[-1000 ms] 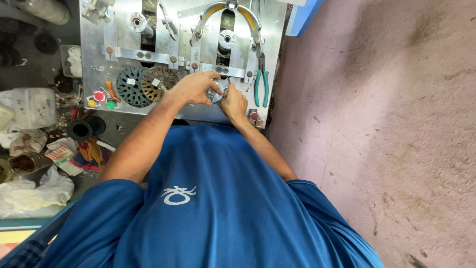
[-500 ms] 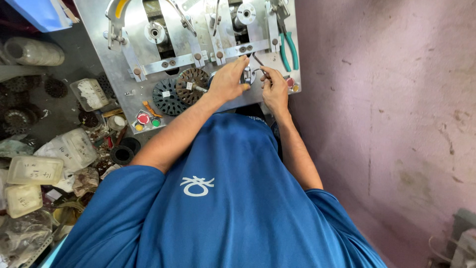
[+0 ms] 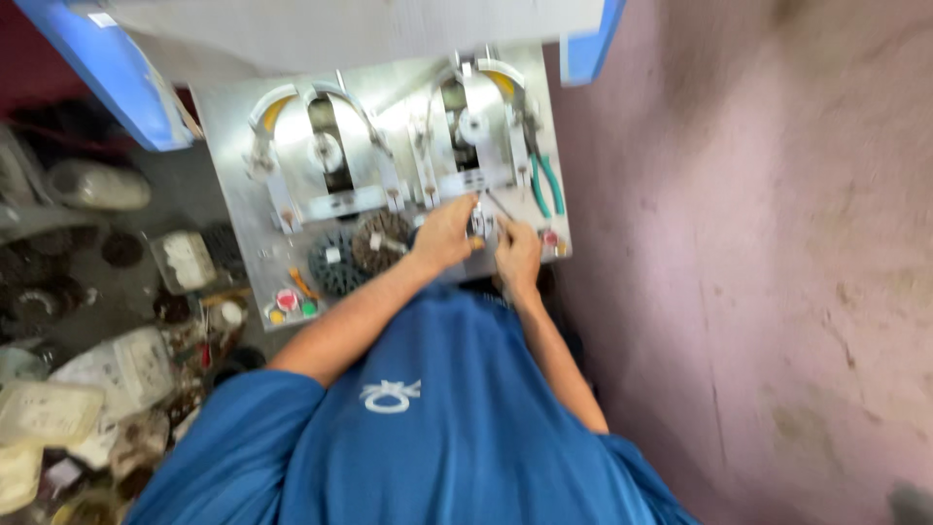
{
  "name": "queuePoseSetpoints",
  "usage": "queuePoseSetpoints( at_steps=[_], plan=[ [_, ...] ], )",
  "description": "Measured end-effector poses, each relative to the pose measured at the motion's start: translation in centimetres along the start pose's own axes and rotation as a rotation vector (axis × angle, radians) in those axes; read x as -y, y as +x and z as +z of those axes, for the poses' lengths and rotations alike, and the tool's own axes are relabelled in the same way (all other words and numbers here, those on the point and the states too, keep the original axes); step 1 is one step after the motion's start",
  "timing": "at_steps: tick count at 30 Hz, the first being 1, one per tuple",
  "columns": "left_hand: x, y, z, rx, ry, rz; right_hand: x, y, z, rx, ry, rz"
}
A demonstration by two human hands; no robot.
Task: The person assembles internal electromechanical components of a motor or fan, using pliers and an Allen key to secure wires and adjust small metal parts before mounting the assembly onto a machine.
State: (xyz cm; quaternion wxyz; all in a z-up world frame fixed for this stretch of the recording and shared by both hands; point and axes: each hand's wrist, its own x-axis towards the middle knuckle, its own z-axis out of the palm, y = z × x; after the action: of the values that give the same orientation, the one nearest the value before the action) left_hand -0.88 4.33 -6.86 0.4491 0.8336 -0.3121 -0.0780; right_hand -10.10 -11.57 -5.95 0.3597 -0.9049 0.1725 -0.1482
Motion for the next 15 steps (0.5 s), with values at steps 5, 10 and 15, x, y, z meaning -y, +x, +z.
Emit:
queuePoseSetpoints(
  at_steps=[5,10,15],
  plan=[
    [-2.3,-0.6,0.1,-0.011,0.098,-0.029,-1.0,0.7,-0.8,0.317,0.12,0.392],
    [-1.6,0.2,-0.1,0.082,0.07,-0.025,-3.7,2.3,0.4,0.351,0.156,0.172],
    [-0.4,3.0,-1.7,0.324,0.057,0.022,-3.3,5.1,-2.6,0.575,-0.229,-0.059]
  ],
)
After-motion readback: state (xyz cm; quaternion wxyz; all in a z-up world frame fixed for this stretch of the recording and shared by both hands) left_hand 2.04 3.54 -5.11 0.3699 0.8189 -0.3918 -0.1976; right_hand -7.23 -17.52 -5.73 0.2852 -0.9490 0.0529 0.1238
